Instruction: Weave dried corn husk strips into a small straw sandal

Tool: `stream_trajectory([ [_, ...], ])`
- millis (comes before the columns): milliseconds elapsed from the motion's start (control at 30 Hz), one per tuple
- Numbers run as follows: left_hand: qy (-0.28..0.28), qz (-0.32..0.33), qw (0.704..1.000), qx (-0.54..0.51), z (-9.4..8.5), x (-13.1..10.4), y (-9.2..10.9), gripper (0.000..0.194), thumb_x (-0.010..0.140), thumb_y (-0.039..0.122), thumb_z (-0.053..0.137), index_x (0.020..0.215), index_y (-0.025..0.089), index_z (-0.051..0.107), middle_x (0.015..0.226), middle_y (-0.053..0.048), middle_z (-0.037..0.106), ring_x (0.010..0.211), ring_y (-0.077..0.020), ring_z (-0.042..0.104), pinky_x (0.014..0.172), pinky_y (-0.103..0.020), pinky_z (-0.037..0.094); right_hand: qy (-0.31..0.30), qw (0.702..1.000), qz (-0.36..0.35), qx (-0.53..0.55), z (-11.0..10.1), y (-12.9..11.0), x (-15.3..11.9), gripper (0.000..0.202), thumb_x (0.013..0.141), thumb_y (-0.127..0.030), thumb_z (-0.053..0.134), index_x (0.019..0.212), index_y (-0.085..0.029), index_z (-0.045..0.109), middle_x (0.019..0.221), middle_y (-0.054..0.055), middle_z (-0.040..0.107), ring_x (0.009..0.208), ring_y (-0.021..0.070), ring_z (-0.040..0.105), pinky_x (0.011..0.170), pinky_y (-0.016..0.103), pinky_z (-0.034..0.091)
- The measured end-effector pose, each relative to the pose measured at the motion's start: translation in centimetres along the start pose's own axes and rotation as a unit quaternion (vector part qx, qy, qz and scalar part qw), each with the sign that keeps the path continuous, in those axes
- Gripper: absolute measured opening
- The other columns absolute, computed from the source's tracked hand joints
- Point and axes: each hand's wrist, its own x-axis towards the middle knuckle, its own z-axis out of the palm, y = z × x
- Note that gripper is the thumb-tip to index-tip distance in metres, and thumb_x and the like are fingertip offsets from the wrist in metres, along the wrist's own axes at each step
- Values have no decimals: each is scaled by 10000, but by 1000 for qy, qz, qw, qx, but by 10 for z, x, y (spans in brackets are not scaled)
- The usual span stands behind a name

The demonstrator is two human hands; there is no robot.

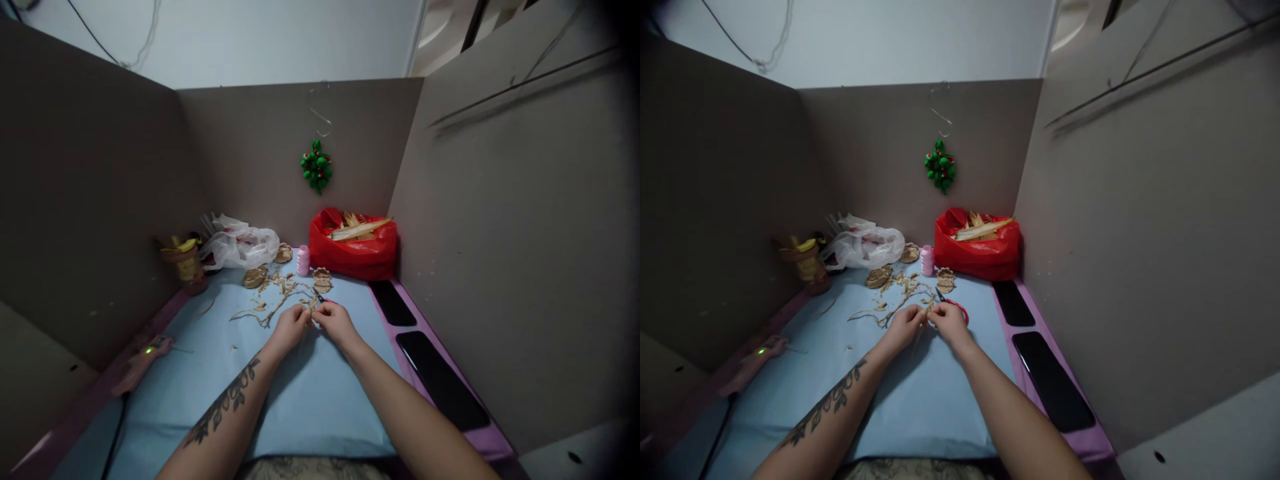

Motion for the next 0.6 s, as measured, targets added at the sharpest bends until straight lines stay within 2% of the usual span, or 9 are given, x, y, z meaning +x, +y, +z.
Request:
stream_trajectory([
  [133, 0, 6, 1000, -4, -5, 2, -3, 177, 761, 254, 486, 749, 152, 630, 693, -14, 616, 677, -151, 527, 648, -253, 381, 16, 1000, -13, -8, -1, -1, 2, 145, 601, -260, 610, 529, -167, 525, 498, -54, 472, 512, 98, 411, 504, 215, 302],
  [233, -17, 0, 1000, -24, -10, 4, -6, 214, 734, 264, 535, 849, 140, 665, 721, -23, 647, 655, -146, 547, 613, -241, 397, 35, 999, -14, -7, -1, -3, 1, 139, 612, -272, 601, 541, -175, 530, 511, -52, 491, 529, 103, 437, 522, 214, 324],
  [367, -35, -17, 998, -47, -7, 2, -7, 333, 785, 378, 503, 816, 102, 687, 595, -23, 623, 507, -120, 503, 499, -225, 364, 74, 997, 18, 10, 6, -3, -1, 137, 636, -292, 572, 562, -184, 531, 484, -41, 526, 472, 110, 463, 479, 217, 329],
  [467, -34, -15, 998, -50, 0, -4, -3, 346, 801, 381, 494, 831, 99, 692, 655, -49, 661, 546, -131, 537, 527, -231, 393, 99, 993, 53, 49, 11, -1, -1, 149, 635, -315, 553, 575, -180, 535, 486, -21, 553, 446, 115, 494, 439, 213, 329],
  [533, -29, 7, 999, -20, 4, -9, 4, 291, 805, 338, 504, 840, 124, 699, 746, -66, 686, 646, -155, 576, 606, -247, 420, 105, 988, 74, 82, 11, -1, -1, 171, 620, -337, 553, 570, -175, 539, 484, -9, 559, 436, 114, 501, 415, 206, 318],
  [600, -25, 65, 994, 84, 7, -16, 12, 251, 821, 289, 492, 858, 151, 699, 808, -79, 684, 735, -181, 588, 681, -273, 423, 101, 984, 91, 111, 9, -1, -1, 190, 597, -354, 559, 553, -169, 542, 471, -3, 554, 415, 106, 483, 398, 203, 304],
])
